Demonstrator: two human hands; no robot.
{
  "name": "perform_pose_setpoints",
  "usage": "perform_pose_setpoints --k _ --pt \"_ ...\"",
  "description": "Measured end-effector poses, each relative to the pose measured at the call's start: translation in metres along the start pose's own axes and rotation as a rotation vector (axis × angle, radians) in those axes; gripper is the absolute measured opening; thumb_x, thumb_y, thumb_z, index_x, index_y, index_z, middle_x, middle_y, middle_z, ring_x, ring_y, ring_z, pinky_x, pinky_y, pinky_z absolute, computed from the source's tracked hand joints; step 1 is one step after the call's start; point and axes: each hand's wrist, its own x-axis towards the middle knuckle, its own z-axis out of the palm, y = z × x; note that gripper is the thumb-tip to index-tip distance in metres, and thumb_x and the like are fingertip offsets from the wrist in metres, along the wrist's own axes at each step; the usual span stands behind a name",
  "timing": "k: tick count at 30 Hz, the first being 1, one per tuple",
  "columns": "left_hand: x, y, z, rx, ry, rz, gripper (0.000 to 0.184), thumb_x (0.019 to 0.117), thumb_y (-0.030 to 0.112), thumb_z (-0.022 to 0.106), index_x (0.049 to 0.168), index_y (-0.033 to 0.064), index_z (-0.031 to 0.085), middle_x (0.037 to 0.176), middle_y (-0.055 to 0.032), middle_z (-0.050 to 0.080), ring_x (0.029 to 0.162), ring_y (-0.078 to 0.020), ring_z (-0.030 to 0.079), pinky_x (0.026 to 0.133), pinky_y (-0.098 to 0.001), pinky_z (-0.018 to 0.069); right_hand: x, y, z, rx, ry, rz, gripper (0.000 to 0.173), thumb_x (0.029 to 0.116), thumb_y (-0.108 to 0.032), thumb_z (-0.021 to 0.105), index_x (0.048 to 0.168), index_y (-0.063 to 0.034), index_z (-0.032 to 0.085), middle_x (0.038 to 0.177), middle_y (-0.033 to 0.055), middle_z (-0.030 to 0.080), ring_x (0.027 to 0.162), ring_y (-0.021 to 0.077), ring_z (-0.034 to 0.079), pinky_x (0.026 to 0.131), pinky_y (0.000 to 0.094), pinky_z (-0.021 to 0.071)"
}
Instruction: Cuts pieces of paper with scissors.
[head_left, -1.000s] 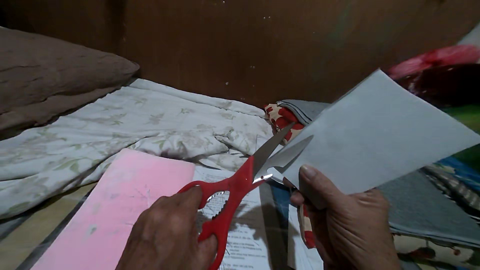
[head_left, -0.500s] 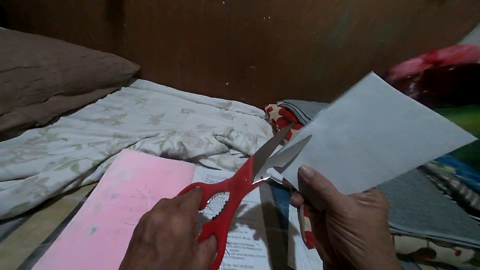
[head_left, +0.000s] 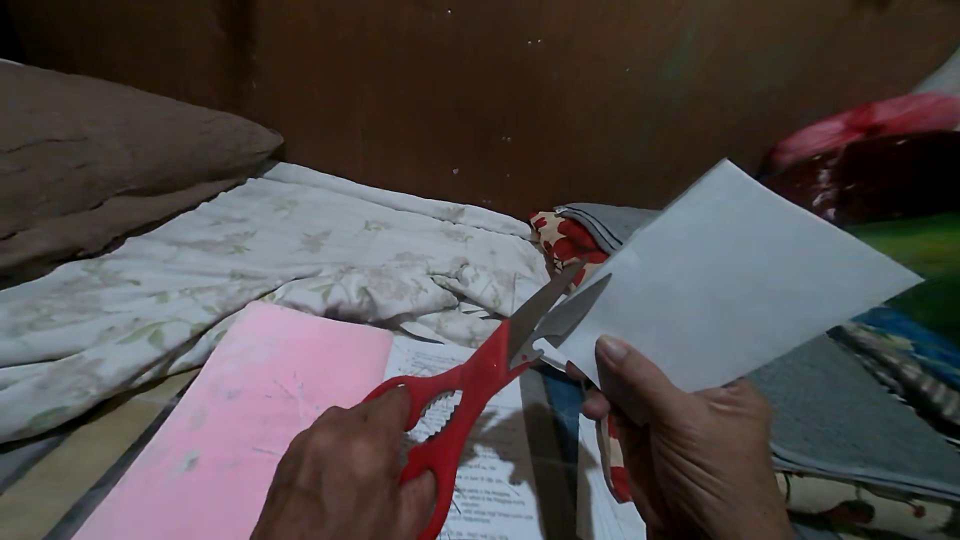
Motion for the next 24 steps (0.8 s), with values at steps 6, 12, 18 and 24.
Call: perform_pose_setpoints --k 6,12,18,24 --pt "-0.0003 0.0001 0.0015 -0.014 0.003 -0.001 0.027 0.078 0.015 0.075 0.093 -0.0064 0.071 0.075 -0.0188 0.072 0.064 -0.0379 0.07 0.055 -0.0523 0.0543 0.0003 -0.0004 -0.0006 -0.015 -0.002 0.005 0.026 0.086 0.024 0.055 0.092 -0.0011 0.059 0.066 0.0048 0.07 0.047 0.0093 0.065 0.043 0.0201 0.0559" --pt "0.0001 0.0014 0.0009 -0.027 -0.027 -0.014 0.028 0.0769 0.016 0.075 0.093 -0.0061 0.071 0.073 -0.0181 0.07 0.062 -0.0371 0.069 0.054 -0.0513 0.053 -0.0003 -0.0003 -0.0011 -0.021 -0.009 0.008 0.027 0.0842 0.024 0.056 0.093 -0.0008 0.06 0.067 0.0054 0.071 0.047 0.0102 0.065 0.043 0.0212 0.0566" --pt "0.0 0.0036 -0.0012 -0.056 -0.062 -0.041 0.028 0.0782 0.016 0.075 0.094 -0.007 0.07 0.072 -0.0189 0.07 0.061 -0.0375 0.068 0.054 -0.0527 0.0533 0.0002 0.0001 -0.0016 -0.023 -0.019 -0.001 0.027 0.0836 0.024 0.056 0.094 -0.0008 0.059 0.067 0.0054 0.071 0.047 0.0104 0.065 0.043 0.0211 0.0564" --pt "-0.0001 0.0049 -0.0008 -0.054 -0.07 -0.043 0.027 0.0792 0.015 0.075 0.093 -0.0072 0.069 0.071 -0.0192 0.068 0.06 -0.0377 0.067 0.053 -0.0521 0.0524 0.0002 -0.0006 -0.0015 -0.009 -0.018 0.006 0.027 0.0845 0.024 0.055 0.093 -0.0011 0.059 0.066 0.0049 0.071 0.047 0.0094 0.064 0.042 0.0205 0.0554"
